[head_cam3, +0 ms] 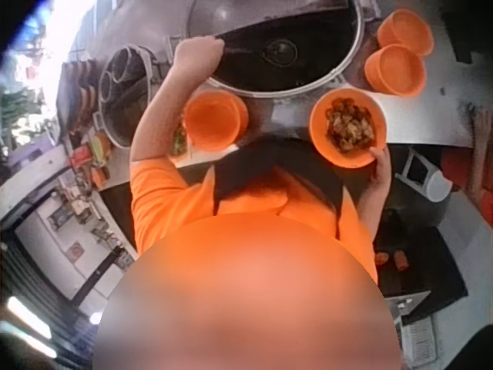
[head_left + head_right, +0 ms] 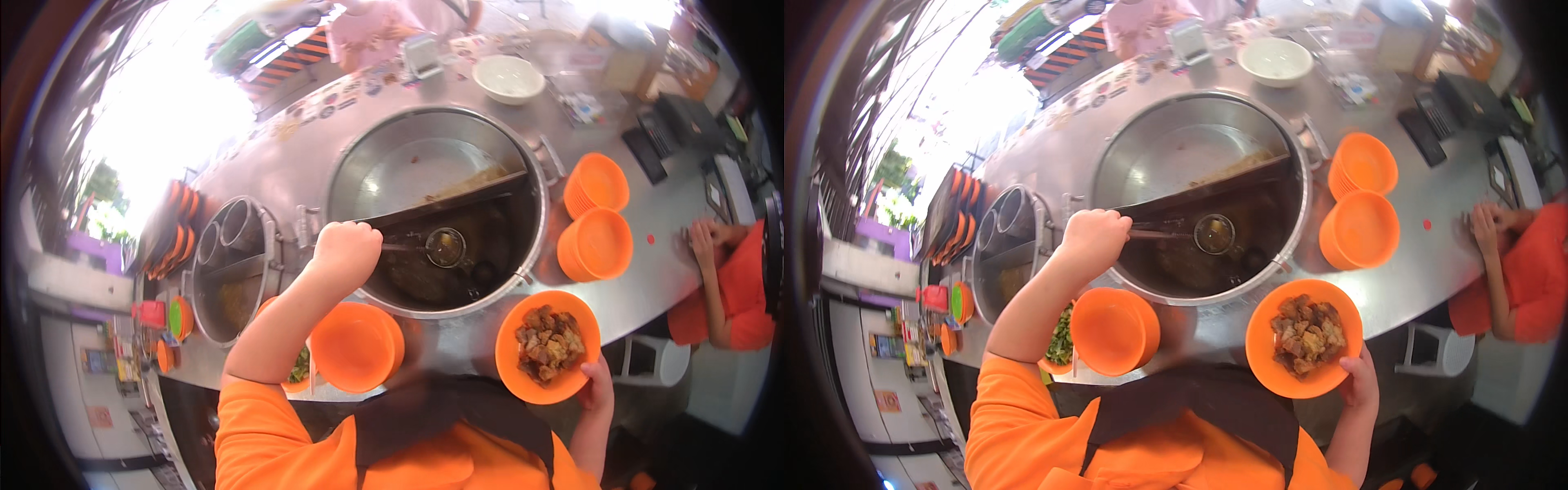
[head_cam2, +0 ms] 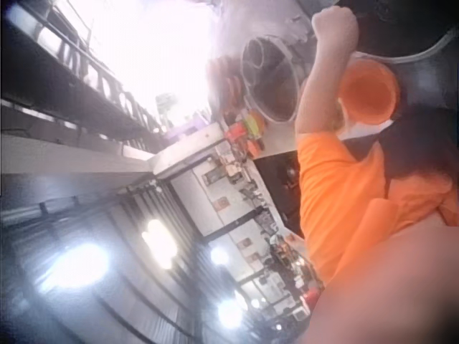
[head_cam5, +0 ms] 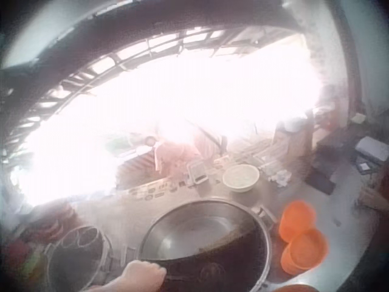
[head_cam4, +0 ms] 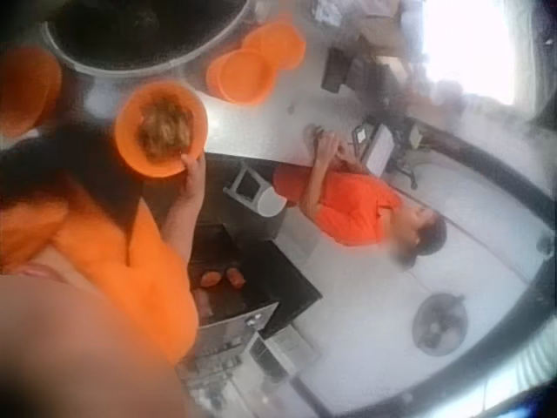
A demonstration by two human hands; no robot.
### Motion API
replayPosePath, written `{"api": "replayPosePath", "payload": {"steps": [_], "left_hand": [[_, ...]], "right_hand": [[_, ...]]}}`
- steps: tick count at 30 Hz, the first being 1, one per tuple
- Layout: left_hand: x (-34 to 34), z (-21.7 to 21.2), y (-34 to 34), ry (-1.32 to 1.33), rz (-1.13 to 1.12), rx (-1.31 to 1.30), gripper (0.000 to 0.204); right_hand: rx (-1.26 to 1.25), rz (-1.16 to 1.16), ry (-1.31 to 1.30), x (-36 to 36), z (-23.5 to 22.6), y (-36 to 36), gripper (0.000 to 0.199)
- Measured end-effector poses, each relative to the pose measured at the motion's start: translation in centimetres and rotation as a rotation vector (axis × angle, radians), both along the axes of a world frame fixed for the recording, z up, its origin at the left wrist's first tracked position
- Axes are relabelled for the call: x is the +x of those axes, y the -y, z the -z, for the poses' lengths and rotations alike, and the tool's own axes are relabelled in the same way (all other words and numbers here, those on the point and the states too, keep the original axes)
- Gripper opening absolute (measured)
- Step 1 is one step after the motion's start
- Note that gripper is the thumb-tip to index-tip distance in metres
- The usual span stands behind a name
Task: The person assembles noodle bowls by scooping rice, adding cooked meat and offal, and ladling broth into orange bowls. They use tongs, a ladle, and a rice scoop to transfer ingredients from large pots and containers onto a serving tray.
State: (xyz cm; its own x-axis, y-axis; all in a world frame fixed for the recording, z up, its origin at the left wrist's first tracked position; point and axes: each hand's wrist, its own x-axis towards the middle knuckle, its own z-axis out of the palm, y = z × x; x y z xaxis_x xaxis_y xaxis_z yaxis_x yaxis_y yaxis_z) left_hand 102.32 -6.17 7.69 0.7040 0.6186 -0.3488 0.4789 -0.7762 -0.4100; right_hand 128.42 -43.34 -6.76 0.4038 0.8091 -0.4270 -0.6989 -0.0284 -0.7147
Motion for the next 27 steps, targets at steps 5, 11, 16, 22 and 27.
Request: {"api": "replayPosePath", "payload": {"steps": [5, 11, 16, 22, 27], "left_hand": [[-9.7, -2.5, 2.7, 0.535, -0.283, 0.026, 0.023], [-26.2, -5.6, 1.7, 1.062, -0.739, -0.023, 0.040], [-38.1, -3.2, -1.8, 0.922, -0.946, 0.291, 0.039], [-45.2, -0.9, -7.2, 0.456, -1.173, 0.226, 0.027], [-47.3, 0.6, -11.4, 0.418, -1.076, 0.123, 0.026]], "right_hand": [[0.112, -0.057, 0.007, -1.1, -1.2, -0.5, 0.071], [0.178, -0.069, -0.015, -3.1, -2.9, -0.8, 0.070], [0.215, -0.041, 0.021, -6.2, -4.8, -0.8, 0.064], [0.191, 0.037, 0.044, -12.7, -6.7, -0.6, 0.062], [0.267, 0.020, 0.043, -19.3, -8.3, -0.5, 0.059]]}}
